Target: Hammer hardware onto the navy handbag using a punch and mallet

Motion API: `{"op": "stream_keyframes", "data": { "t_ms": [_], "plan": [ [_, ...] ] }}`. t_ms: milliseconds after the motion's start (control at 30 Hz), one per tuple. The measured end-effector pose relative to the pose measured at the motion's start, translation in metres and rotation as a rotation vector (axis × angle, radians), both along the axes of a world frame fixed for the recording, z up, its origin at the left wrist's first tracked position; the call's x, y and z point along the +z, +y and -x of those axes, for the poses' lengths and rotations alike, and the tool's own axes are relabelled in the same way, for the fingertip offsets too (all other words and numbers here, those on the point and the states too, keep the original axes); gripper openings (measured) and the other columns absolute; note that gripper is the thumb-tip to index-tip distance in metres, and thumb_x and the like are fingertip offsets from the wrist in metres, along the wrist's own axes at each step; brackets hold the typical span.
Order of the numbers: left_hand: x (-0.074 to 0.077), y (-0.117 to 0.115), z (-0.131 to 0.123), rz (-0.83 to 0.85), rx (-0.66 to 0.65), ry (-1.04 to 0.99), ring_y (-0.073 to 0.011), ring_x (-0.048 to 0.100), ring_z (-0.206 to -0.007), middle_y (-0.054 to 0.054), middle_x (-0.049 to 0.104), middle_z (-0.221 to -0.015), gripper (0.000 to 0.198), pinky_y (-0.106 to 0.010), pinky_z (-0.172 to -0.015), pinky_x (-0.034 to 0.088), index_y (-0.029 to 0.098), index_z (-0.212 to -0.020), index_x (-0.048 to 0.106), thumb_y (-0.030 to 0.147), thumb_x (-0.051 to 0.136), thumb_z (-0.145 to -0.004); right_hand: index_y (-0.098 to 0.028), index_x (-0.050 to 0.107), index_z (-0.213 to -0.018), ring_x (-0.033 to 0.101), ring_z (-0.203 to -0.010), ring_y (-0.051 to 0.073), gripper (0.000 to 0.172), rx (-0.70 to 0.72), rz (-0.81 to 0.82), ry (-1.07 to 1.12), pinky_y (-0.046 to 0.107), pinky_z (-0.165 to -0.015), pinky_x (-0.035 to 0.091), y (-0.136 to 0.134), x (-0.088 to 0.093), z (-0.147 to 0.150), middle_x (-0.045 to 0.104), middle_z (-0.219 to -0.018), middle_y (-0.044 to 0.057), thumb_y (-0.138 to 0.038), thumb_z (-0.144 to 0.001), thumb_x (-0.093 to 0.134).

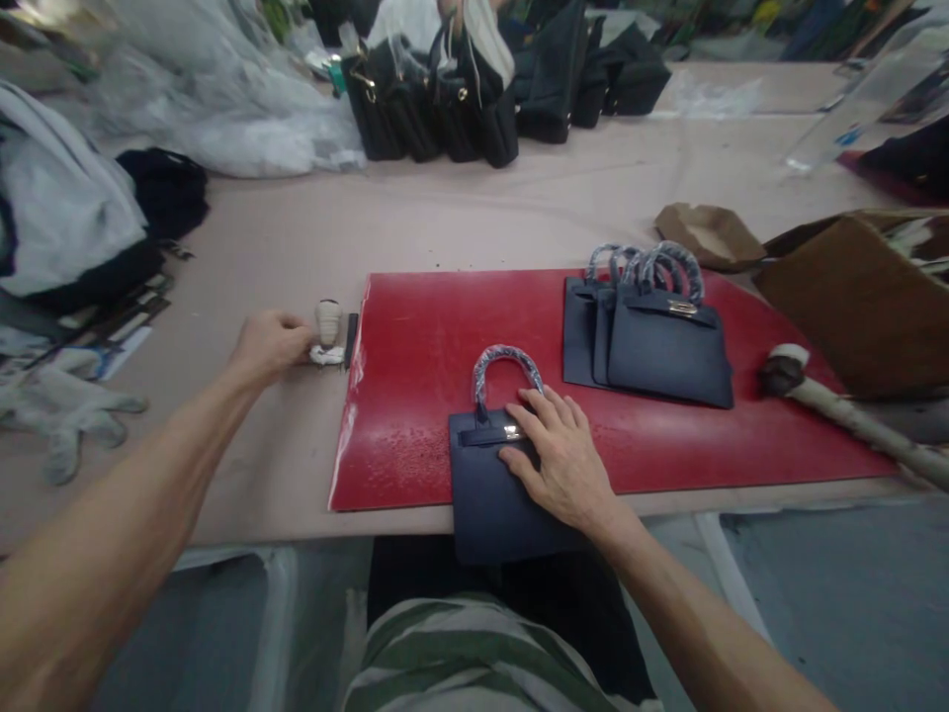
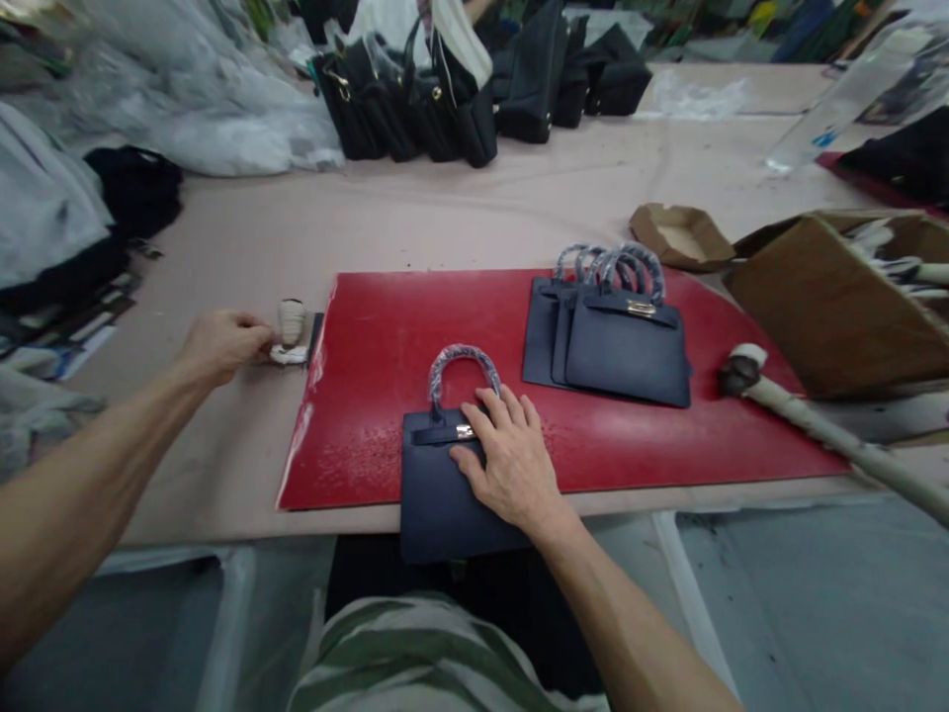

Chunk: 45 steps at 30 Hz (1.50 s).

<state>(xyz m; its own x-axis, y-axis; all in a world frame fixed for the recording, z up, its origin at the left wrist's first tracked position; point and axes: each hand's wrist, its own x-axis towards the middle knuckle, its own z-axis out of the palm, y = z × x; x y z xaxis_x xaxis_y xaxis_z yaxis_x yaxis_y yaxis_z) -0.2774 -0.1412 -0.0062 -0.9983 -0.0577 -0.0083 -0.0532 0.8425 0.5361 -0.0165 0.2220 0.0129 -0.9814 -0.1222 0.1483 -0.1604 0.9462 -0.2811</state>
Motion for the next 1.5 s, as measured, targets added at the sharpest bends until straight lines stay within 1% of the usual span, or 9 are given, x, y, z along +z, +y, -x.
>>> {"op": "stream_keyframes", "data": {
  "t_ms": [133,433,500,633,767,933,1100,1267,1500],
  "plan": [
    [0.005,-0.004,-0.015,0.054,0.091,-0.023,-0.0193,0.059,-0.073,-0.003,0.061,-0.075,0.029,-0.038,-0.072,0.047,0.014,-0.089,0.067,0.035,0.074,-0.072,-0.017,0.059,-0.138,0.033,-0.145,0.037,0.048,0.003,0.025,-0.001,0.060,-0.121,0.028,0.000,0.000,0.000,0.047,-0.152,0.013,-0.039,-0.096,0.065],
    [-0.038,0.017,-0.058,-0.008,0.058,0.359,-0.0254,0.063,-0.087,-0.012,0.068,-0.094,0.032,-0.041,-0.085,0.052,0.015,-0.094,0.067,0.039,0.052,-0.079,-0.013,0.061,-0.129,0.050,-0.129,0.027,0.035,0.015,0.277,0.152,0.048,-0.111,0.041,0.012,0.007,0.014,0.055,-0.140,0.015,-0.016,-0.097,0.047],
    [-0.042,0.018,-0.062,0.006,0.061,0.384,-0.0276,0.064,-0.088,-0.014,0.069,-0.093,0.034,-0.042,-0.085,0.053,0.015,-0.093,0.068,0.040,0.050,-0.078,-0.015,0.061,-0.132,0.046,-0.133,0.028,0.042,0.069,0.151,0.135,0.050,-0.114,0.037,0.009,0.021,0.029,0.053,-0.143,0.014,-0.009,-0.092,0.047],
    [-0.042,0.017,-0.060,0.033,0.058,0.393,-0.0287,0.065,-0.087,-0.015,0.070,-0.091,0.032,-0.042,-0.084,0.053,0.016,-0.089,0.068,0.038,0.047,-0.079,-0.023,0.063,-0.132,0.031,-0.143,0.034,0.050,0.465,-0.228,-0.025,0.058,-0.119,0.021,-0.004,0.046,0.068,0.046,-0.153,0.008,-0.006,-0.086,0.058],
    [-0.042,0.017,-0.059,0.028,0.046,0.399,-0.0293,0.065,-0.087,-0.014,0.070,-0.090,0.029,-0.042,-0.083,0.052,0.017,-0.085,0.066,0.037,0.046,-0.078,-0.017,0.069,-0.109,0.051,-0.119,0.032,0.020,0.623,-0.472,-0.123,0.057,-0.118,0.020,-0.012,0.056,0.097,0.065,-0.117,0.010,-0.013,-0.094,0.056],
    [-0.041,0.016,-0.060,-0.017,0.071,0.396,-0.0269,0.064,-0.087,-0.013,0.070,-0.089,0.028,-0.039,-0.082,0.050,0.019,-0.083,0.066,0.039,0.046,-0.081,-0.016,0.065,-0.108,0.061,-0.103,0.030,0.023,0.368,-0.561,-0.256,0.044,-0.095,0.041,0.009,0.069,0.088,0.068,-0.108,0.011,-0.016,-0.102,0.043],
    [-0.041,0.013,-0.059,-0.062,0.119,0.378,-0.0247,0.061,-0.082,-0.009,0.068,-0.083,0.027,-0.039,-0.080,0.047,0.020,-0.078,0.064,0.040,0.046,-0.082,-0.015,0.061,-0.110,0.071,-0.086,0.028,0.019,-0.059,-0.521,-0.403,0.035,-0.065,0.042,0.017,0.064,0.020,0.073,-0.092,0.010,-0.023,-0.103,0.045],
    [-0.040,0.014,-0.061,-0.064,0.078,0.382,-0.0259,0.061,-0.085,-0.011,0.067,-0.086,0.026,-0.040,-0.082,0.046,0.021,-0.079,0.061,0.041,0.046,-0.083,-0.017,0.065,-0.101,0.073,-0.085,0.032,0.021,-0.395,-0.372,-0.461,0.036,-0.066,0.047,-0.017,0.044,-0.035,0.074,-0.087,0.012,-0.031,-0.102,0.049],
    [-0.035,0.018,-0.064,-0.058,0.072,0.397,-0.0277,0.060,-0.083,-0.011,0.065,-0.082,0.022,-0.044,-0.082,0.048,0.022,-0.075,0.058,0.040,0.047,-0.080,-0.018,0.069,-0.094,0.073,-0.084,0.035,0.031,-0.436,-0.246,-0.437,0.040,-0.071,0.052,-0.032,0.044,-0.045,0.074,-0.084,0.014,-0.042,-0.103,0.052]
  ]
}}
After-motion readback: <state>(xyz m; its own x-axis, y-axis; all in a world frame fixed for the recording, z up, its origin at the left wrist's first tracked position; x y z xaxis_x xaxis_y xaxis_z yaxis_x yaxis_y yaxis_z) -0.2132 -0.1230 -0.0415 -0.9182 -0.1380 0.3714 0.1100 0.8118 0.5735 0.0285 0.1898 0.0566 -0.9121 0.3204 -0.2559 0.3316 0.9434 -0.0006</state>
